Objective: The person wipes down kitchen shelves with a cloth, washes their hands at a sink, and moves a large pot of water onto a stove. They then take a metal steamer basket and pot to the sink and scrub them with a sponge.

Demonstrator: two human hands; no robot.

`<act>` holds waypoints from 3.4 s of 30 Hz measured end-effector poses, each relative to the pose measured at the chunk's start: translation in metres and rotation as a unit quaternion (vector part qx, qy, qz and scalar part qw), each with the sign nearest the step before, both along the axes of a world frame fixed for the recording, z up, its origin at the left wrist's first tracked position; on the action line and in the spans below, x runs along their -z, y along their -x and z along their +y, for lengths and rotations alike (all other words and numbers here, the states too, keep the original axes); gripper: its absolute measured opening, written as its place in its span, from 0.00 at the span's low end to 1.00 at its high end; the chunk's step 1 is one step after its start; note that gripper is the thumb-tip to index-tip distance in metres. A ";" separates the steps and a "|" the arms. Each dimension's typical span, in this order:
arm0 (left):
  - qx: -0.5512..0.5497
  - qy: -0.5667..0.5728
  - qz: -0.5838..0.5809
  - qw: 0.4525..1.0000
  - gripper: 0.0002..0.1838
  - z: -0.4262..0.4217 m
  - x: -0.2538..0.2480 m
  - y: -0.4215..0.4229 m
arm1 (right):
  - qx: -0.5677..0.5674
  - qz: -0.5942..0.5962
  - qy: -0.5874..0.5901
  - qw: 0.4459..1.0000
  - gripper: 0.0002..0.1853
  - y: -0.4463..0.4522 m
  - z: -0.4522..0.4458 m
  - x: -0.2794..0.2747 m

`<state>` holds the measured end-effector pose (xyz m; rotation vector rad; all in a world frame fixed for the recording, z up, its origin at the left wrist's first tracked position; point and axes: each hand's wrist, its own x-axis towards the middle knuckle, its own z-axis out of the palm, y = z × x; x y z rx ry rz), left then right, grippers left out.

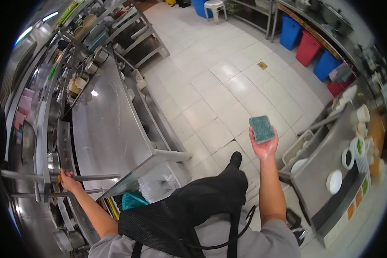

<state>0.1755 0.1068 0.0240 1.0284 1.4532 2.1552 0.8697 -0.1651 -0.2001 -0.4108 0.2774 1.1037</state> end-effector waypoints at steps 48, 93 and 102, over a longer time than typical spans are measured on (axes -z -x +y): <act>-0.489 0.453 -0.018 0.746 0.18 0.215 0.274 -0.495 | -0.891 -0.271 -0.010 0.364 0.23 0.088 1.071 0.057; -0.525 0.423 0.316 0.668 0.14 0.481 0.490 -0.311 | -0.203 -0.627 -0.745 0.103 0.26 0.427 0.985 0.371; -0.430 0.370 0.446 0.692 0.26 0.642 0.516 -0.006 | -0.196 -0.623 -0.741 0.155 0.27 0.419 0.990 0.369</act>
